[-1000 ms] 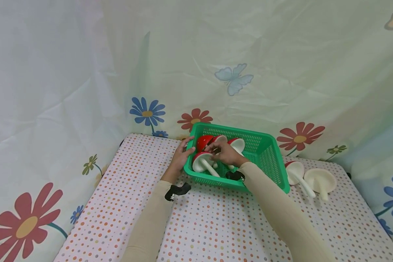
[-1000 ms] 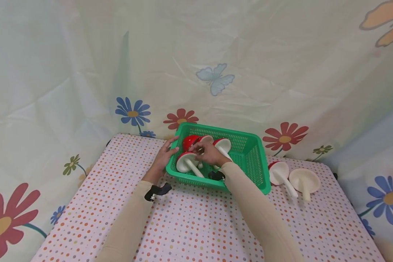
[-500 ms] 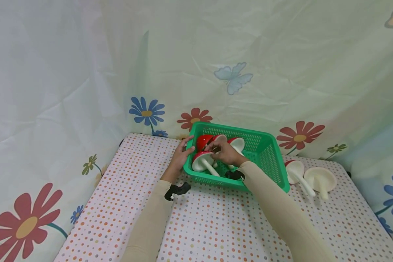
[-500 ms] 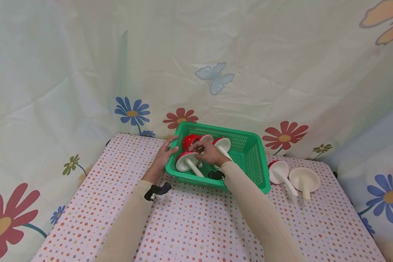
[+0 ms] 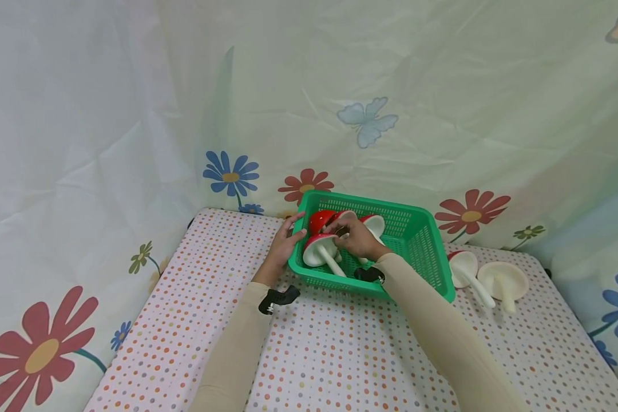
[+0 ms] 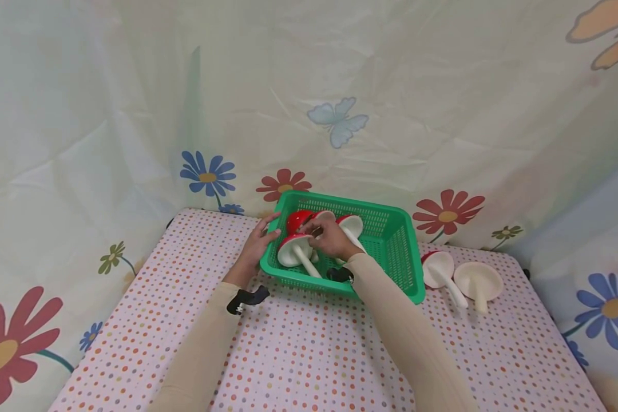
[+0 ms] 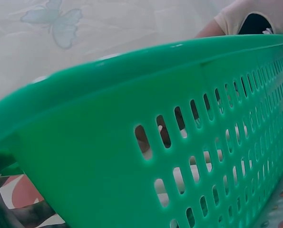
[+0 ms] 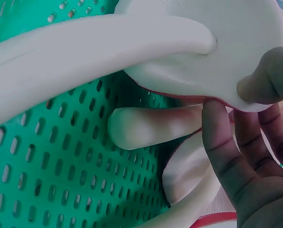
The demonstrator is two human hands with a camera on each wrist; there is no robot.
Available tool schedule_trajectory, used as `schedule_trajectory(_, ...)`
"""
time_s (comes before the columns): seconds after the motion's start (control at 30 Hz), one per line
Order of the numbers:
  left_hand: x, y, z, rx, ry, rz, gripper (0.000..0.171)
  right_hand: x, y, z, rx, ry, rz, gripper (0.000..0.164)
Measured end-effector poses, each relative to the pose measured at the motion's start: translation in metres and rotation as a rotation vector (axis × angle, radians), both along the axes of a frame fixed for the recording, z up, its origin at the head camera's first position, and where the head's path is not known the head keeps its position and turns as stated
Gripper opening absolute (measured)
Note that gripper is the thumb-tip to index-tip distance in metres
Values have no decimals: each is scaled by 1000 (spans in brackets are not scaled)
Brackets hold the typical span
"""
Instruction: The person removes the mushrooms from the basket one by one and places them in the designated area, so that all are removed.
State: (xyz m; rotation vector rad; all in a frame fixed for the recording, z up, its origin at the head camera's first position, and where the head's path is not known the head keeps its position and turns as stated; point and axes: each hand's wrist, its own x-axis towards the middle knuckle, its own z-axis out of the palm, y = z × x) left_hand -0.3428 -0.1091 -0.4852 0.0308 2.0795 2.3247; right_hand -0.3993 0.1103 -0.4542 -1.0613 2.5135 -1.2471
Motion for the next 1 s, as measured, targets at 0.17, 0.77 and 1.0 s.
schedule_trajectory(0.17, -1, -1, -1, -11, -14, 5, 49, 1, 1, 0, 19, 25, -37, 26)
schedule_trajectory(0.77, -2, 0, 0, -6, -24, 4, 48, 7, 2, 3, -8, 26, -191, 27)
schedule_trajectory(1.0, -2, 0, 1, -1, -28, 6, 48, 7, 1, 4, -29, 26, -188, 28)
